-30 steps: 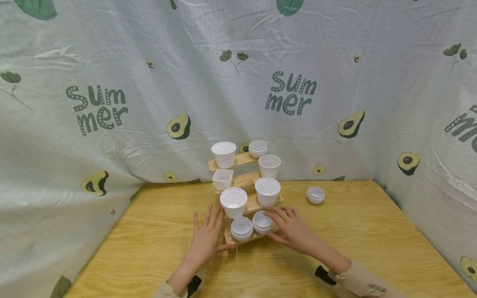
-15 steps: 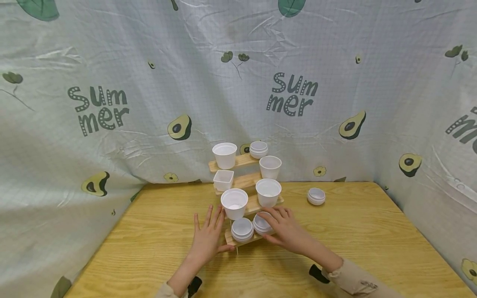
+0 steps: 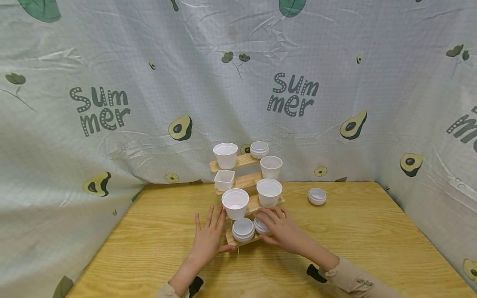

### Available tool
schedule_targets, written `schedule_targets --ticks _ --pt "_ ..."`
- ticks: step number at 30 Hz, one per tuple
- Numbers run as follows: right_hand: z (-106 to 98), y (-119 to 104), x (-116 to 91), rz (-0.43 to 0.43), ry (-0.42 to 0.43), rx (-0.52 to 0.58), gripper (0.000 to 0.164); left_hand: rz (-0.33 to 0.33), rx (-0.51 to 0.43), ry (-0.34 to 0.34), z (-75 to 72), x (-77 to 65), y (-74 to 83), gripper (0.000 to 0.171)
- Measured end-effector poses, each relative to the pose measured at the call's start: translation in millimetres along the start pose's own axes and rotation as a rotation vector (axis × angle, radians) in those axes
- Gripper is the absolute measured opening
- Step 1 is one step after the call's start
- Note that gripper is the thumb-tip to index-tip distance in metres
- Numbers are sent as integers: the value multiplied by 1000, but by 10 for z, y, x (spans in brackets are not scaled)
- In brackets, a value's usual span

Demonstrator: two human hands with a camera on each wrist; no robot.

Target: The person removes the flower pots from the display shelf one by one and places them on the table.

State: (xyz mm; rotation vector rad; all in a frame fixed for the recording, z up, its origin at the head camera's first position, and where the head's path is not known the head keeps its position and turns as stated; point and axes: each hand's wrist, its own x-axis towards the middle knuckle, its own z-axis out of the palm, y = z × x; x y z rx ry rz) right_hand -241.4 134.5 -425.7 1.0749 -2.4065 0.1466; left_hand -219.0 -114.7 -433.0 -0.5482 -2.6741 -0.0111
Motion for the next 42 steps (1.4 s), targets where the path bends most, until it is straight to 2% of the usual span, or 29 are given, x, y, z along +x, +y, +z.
schedule_targets --ticks 13,20,28,42 --pt "80 -1 -17 10 4 -18 52 -5 30 -4 -3 18 3 106" --pt "114 6 -30 21 -15 -37 58 -2 31 2 -2 13 3 106" --pt "104 8 -30 11 10 -41 61 0 29 9 12 15 1 105" --pt "59 3 -58 32 5 -23 60 -2 45 14 18 1 8 105"
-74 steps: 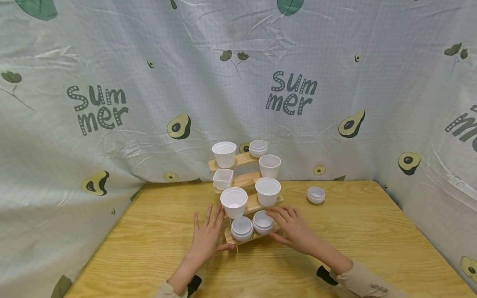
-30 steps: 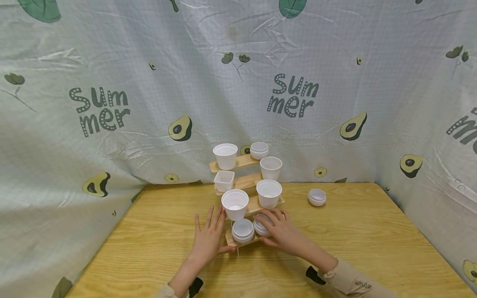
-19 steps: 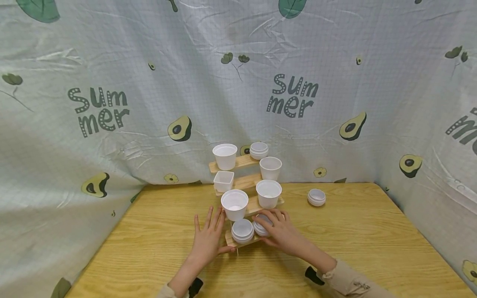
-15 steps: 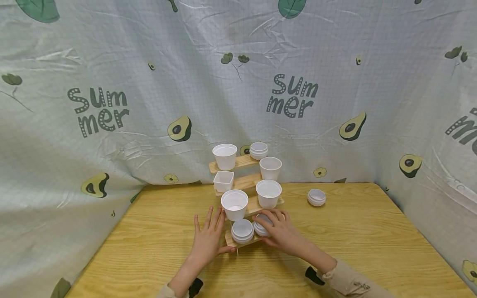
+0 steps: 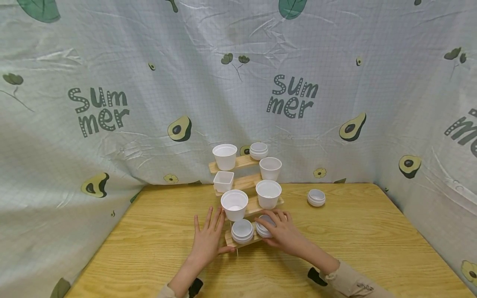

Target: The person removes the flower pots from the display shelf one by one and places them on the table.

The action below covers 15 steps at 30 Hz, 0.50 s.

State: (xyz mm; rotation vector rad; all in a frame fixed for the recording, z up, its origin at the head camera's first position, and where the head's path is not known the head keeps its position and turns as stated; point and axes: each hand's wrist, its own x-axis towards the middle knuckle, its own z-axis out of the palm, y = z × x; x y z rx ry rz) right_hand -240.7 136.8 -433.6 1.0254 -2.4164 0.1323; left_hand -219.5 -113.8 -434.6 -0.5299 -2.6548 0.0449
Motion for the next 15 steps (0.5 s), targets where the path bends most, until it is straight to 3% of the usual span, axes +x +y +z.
schedule_targets --ticks 15 --pt "-32 76 -101 -6 16 8 60 -1 -16 -7 8 7 -7 105"
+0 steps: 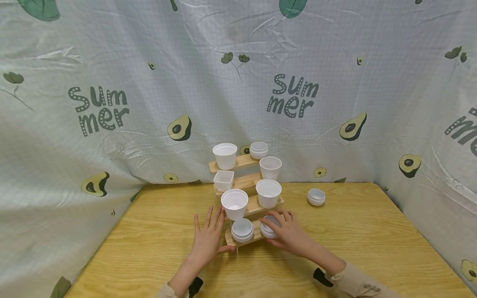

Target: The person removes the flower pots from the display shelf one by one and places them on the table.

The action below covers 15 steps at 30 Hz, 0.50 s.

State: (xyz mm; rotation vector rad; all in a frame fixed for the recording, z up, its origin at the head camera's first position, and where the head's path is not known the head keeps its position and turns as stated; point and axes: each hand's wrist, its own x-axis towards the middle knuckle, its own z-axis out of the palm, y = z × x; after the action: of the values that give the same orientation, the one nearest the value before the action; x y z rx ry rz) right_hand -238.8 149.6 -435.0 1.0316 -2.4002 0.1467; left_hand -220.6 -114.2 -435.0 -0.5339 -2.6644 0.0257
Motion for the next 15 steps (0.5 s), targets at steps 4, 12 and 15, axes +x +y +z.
schedule_targets --ticks 4,12,15 --pt "-2 23 -32 12 9 8 60 -3 6 -6 5 8 -7 105" --pt "-25 85 -135 41 35 15 61 -5 16 -15 -1 12 -10 106" --pt "-34 113 -172 37 50 8 62 -3 16 -9 -10 10 -9 106"
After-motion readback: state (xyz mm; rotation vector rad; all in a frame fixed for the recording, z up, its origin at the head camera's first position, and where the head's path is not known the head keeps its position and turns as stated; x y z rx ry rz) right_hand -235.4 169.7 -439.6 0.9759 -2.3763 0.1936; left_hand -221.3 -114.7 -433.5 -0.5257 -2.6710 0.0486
